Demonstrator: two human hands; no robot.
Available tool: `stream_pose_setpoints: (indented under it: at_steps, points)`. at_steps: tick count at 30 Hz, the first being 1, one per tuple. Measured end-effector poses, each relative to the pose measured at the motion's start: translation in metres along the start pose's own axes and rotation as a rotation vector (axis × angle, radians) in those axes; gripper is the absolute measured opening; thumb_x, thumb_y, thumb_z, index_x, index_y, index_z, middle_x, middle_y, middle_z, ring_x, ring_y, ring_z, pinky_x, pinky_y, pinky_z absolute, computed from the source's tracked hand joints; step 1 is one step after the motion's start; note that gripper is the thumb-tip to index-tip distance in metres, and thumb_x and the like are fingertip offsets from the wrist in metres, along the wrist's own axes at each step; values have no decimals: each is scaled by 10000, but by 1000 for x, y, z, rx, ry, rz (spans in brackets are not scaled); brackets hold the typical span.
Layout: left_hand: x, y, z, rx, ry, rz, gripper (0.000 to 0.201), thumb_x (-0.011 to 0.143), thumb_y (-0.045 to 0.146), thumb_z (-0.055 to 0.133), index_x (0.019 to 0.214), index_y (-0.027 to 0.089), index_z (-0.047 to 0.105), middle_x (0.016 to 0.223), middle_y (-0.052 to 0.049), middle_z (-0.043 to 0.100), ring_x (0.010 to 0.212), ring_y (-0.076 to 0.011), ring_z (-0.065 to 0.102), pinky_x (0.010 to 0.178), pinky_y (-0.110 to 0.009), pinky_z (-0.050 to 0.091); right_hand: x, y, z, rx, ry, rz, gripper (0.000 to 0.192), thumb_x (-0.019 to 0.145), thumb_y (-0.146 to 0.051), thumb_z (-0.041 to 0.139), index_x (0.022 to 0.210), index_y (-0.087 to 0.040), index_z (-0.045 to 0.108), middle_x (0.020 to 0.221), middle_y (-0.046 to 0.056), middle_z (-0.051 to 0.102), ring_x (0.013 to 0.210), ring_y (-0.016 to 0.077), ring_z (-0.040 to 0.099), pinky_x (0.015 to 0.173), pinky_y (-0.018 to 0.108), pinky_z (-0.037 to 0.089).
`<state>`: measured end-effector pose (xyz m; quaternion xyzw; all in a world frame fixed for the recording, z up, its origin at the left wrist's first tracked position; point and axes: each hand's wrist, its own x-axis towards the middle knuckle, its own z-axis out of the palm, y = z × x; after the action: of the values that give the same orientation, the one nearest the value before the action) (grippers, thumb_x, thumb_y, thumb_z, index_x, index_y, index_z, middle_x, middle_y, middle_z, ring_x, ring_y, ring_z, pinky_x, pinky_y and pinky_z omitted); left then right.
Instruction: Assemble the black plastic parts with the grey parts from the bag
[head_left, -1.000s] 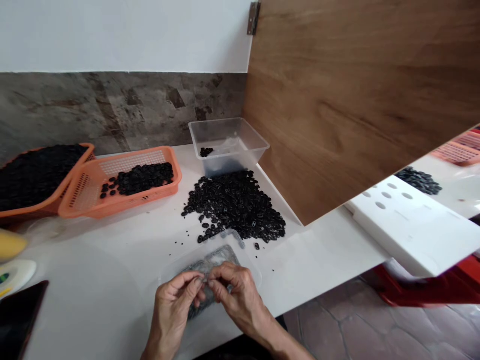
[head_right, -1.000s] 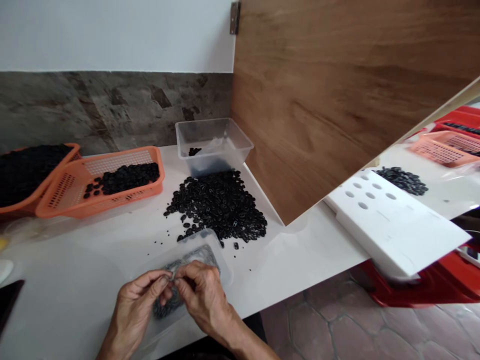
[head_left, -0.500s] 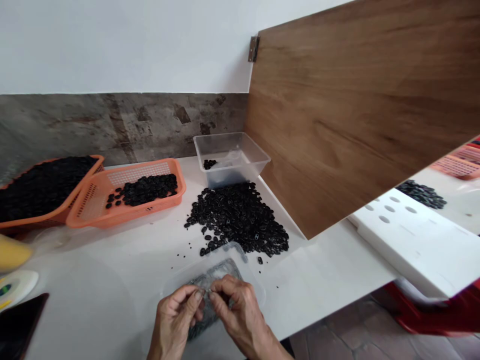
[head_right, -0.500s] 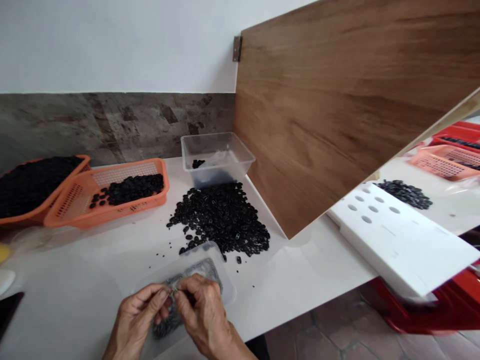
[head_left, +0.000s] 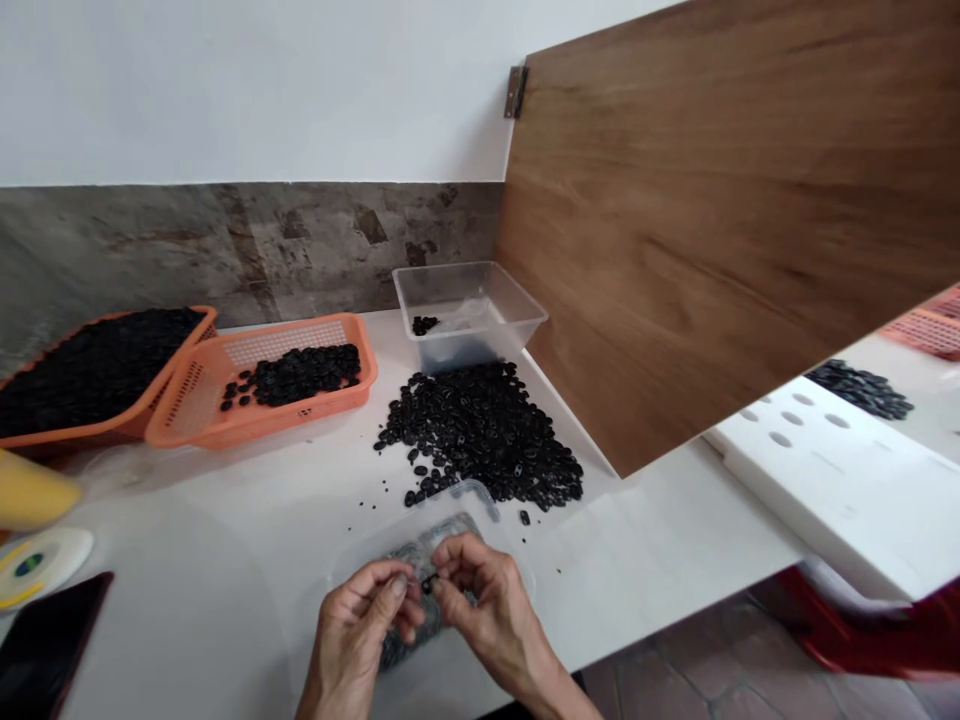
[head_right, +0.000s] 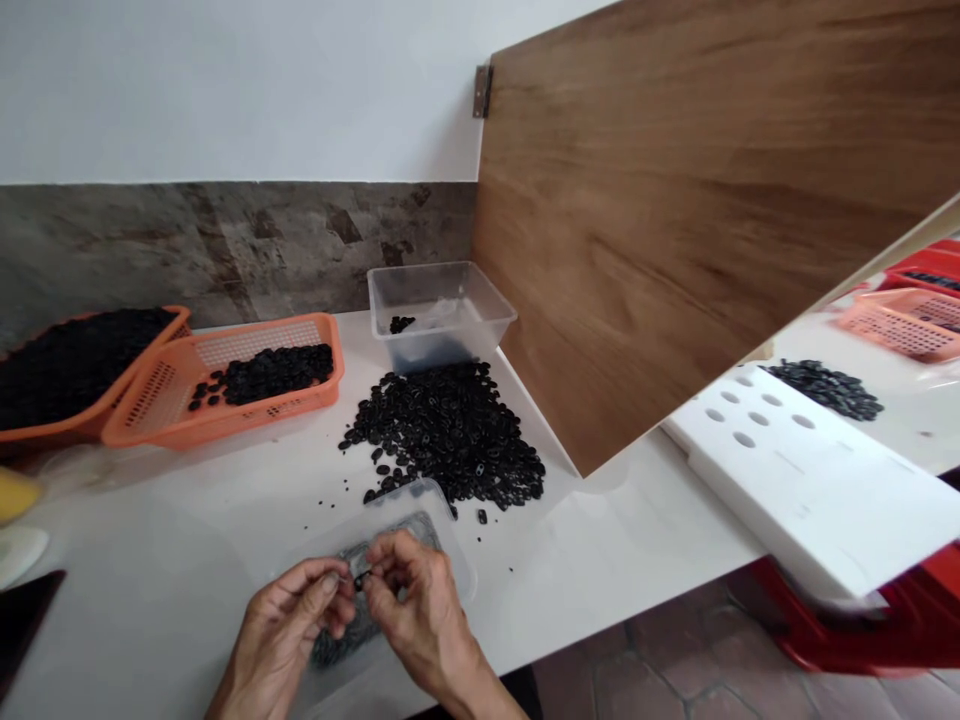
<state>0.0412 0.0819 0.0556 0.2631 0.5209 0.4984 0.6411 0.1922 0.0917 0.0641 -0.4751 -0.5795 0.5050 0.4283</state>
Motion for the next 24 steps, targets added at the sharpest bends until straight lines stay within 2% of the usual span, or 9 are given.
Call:
stream_pose_setpoints:
  at_steps: [2,7,11,13,16,21,24]
  points:
    - [-2,-4,2,48,11,39,347,631,442,807,746,124,731,539,-41,666,461,-107,562,473,-195,456,0,0,0,41,-17,35,108,780,-89,557,805,-145,645,637,-7,569,550,101,511,524,201,403]
    - [-6,-8,8,88,2,75,331,639,439,798,719,124,736,488,-20,634,430,-90,530,455,-179,436,0,-4,1,-80,-25,-74,130,788,-74,590,777,-144,699,656,16,623,628,123,585,604,214,446]
    - [-10,-9,8,98,49,98,340,649,462,785,723,135,728,476,-7,618,429,-87,516,449,-174,423,-3,1,7,2,9,5,89,813,-155,632,887,-141,679,644,6,621,562,112,569,565,215,450]
    - [-11,-10,7,120,76,122,337,654,463,781,715,136,727,465,-1,603,431,-80,506,444,-163,409,-6,5,11,35,-7,31,66,834,-184,623,817,-141,670,641,12,631,545,107,566,551,212,444]
    - [-12,-11,5,102,105,137,315,659,438,789,722,135,734,477,-5,613,442,-79,512,459,-164,419,-8,8,16,119,-3,62,181,874,-258,601,739,-141,629,606,18,627,534,109,569,542,215,436]
    - [-9,-2,0,-134,24,-76,302,569,351,868,743,139,741,622,-63,708,520,-131,608,485,-207,475,-6,4,17,417,0,142,300,867,-411,610,759,-139,545,596,17,585,522,105,545,524,216,427]
    - [-9,5,0,-210,31,-133,318,506,328,899,694,130,738,582,-59,692,488,-125,600,459,-200,467,-7,-2,16,444,-23,138,320,860,-420,622,752,-131,541,597,3,553,505,79,494,500,192,383]
